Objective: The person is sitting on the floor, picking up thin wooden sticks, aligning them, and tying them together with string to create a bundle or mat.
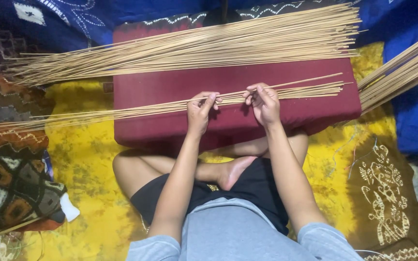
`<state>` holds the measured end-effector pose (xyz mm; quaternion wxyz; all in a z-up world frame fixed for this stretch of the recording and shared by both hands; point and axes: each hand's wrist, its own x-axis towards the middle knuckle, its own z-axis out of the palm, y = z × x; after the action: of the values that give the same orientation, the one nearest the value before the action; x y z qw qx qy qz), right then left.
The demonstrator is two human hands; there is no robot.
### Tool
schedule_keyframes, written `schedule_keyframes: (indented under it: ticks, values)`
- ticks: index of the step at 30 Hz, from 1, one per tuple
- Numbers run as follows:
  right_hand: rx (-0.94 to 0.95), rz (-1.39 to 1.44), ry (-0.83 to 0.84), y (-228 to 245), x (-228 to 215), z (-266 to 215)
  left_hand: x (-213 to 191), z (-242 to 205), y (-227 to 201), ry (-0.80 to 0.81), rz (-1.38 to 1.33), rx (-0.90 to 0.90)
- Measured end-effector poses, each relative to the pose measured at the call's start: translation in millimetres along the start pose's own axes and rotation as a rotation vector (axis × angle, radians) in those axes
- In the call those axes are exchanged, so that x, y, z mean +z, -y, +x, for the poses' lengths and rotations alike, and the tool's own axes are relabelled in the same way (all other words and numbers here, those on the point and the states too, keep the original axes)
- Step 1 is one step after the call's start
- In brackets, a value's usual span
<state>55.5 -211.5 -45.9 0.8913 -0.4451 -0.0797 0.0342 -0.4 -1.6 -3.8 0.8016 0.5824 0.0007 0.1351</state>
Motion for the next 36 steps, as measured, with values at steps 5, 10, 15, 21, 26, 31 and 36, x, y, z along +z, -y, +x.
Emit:
schedule_keyframes:
  ticks: [5,10,15,21,26,31,36]
  values:
    - [-0.018,-0.037,-0.009,-2.8,-1.2,-0.7,0.6,-0.5,-0.6,-0.002,0.024,0.009]
    - [0.001,-0.026,-0.005,-1.0,0.0,-2.1,-4.1,3.1,12.6,-0.001,-0.022,0.0]
    - [0.103,-0.035,0.087,15.2,6.8,-5.1,-6.1,9.0,28.3,-0.067,-0.146,-0.02]
    - [-0.301,-1.046,0.049,97.7,37.3,-41.5,-7.8,10.7,32.1,-0.078,-0.166,-0.04]
    - [-0.632,-1.499,0.178,131.4,22.6,-29.2,1.7,3.5,20.1,-0.039,-0.104,-0.063]
    - [-0.526,-1.613,0.217,128.3,-19.6,-19.6,0.7,-1.8,23.1,-0.028,-0.096,-0.107]
    - [-0.569,-1.548,0.246,131.0,-52.8,-10.7,-18.3,-23.0,0.0,0.111,0.199,-0.196]
